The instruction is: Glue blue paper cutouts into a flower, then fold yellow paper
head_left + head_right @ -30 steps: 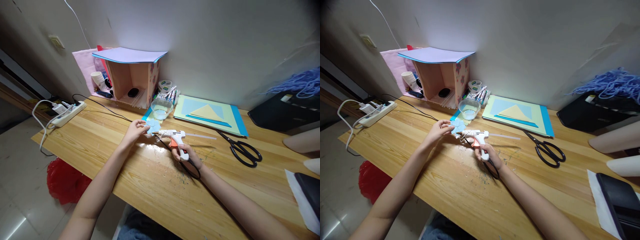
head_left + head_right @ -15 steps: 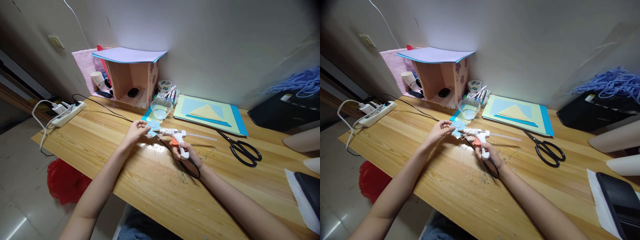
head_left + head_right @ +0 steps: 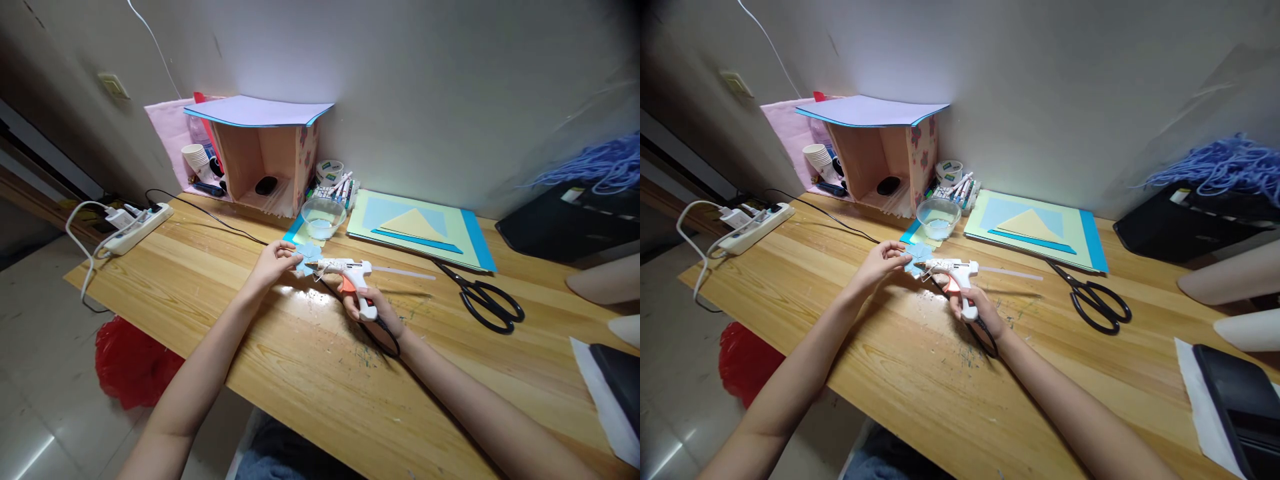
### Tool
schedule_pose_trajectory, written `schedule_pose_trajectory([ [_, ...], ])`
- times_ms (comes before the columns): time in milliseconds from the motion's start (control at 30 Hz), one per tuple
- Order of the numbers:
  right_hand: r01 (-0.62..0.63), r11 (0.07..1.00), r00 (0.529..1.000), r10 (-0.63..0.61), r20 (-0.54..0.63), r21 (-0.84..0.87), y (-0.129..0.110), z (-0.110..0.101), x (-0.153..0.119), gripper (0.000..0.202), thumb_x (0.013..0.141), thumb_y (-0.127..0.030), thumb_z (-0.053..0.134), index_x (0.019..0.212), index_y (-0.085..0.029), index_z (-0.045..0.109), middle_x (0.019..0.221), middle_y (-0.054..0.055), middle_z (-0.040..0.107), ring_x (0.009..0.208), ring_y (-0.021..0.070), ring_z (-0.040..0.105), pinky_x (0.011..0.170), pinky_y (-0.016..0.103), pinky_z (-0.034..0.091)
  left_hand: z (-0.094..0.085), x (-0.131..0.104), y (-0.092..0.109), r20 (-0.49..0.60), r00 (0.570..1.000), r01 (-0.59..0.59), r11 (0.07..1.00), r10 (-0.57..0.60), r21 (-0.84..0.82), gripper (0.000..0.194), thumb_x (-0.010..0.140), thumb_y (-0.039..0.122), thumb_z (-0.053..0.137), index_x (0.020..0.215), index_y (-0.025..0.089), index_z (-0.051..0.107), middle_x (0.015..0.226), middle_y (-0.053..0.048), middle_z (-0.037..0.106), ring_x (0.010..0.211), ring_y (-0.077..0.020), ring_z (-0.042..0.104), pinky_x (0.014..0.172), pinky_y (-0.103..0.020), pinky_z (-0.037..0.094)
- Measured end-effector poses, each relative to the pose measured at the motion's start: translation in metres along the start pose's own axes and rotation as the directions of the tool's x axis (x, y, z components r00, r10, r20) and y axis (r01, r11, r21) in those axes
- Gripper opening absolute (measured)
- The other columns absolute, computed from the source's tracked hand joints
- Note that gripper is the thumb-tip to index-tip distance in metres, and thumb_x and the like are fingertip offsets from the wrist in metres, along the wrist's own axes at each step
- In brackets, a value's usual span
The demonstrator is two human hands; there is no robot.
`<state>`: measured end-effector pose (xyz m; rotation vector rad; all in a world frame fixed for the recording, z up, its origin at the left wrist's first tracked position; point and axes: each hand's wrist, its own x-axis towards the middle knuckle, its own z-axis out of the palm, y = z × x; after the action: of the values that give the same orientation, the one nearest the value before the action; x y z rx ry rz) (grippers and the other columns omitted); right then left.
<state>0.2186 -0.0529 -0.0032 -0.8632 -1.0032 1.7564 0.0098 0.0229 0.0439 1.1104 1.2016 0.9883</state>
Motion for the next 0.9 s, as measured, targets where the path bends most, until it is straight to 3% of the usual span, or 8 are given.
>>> schedule_pose_trajectory([
  [267, 0.019, 0.978, 1.000, -0.013, -0.026, 0.209, 0.0002, -0.0028, 0.0011, 0.024, 0.081, -0.035, 0.040, 0.081, -0.016, 0.054, 0.048, -0.003, 0.042, 0.041, 0.0078, 0.023, 0.041, 0.024, 0.014, -0.0009, 0.0028, -0.0021, 0.017, 1.000, -0.014, 1.000, 0.014, 0.016, 0.039, 0.058, 0.024, 0.074, 0.089, 0.012, 0.052, 0.064, 0.002, 0.056, 0.055, -0.0081, 0.054, 0.057, -0.021, 0.044],
  [533, -0.005, 0.996, 1.000, 0.003, 0.014, 0.094, -0.0007, -0.0004, 0.0012, 0.026, 0.080, -0.037, 0.043, 0.081, -0.014, 0.055, 0.047, -0.002, 0.045, 0.040, 0.0082, 0.026, 0.041, 0.025, 0.015, -0.0021, 0.0031, -0.0047, 0.038, 0.999, -0.021, 0.998, 0.019, 0.052, 0.038, 0.061, 0.023, 0.072, 0.092, 0.011, 0.053, 0.065, 0.001, 0.055, 0.056, -0.0073, 0.054, 0.058, -0.020, 0.042],
  [700, 0.020, 0.984, 1.000, -0.020, -0.003, 0.176, 0.0014, -0.0041, 0.0024, 0.028, 0.082, -0.036, 0.039, 0.064, -0.016, 0.049, 0.047, -0.002, 0.041, 0.041, 0.0078, 0.024, 0.041, 0.025, 0.014, -0.0021, 0.0027, -0.0043, 0.026, 0.999, -0.027, 0.997, 0.025, 0.072, 0.037, 0.061, 0.023, 0.072, 0.090, 0.012, 0.053, 0.065, 0.002, 0.055, 0.056, -0.0073, 0.053, 0.057, -0.020, 0.043],
  [900, 0.018, 0.981, 1.000, -0.021, 0.015, 0.191, 0.0004, -0.0022, 0.0012, 0.023, 0.081, -0.035, 0.040, 0.082, -0.015, 0.053, 0.048, -0.003, 0.043, 0.041, 0.0084, 0.024, 0.041, 0.024, 0.015, -0.0020, 0.0027, -0.0038, 0.013, 0.999, -0.031, 0.997, 0.030, 0.068, 0.036, 0.062, 0.022, 0.071, 0.091, 0.012, 0.053, 0.065, 0.002, 0.054, 0.056, -0.0068, 0.053, 0.056, -0.019, 0.043],
])
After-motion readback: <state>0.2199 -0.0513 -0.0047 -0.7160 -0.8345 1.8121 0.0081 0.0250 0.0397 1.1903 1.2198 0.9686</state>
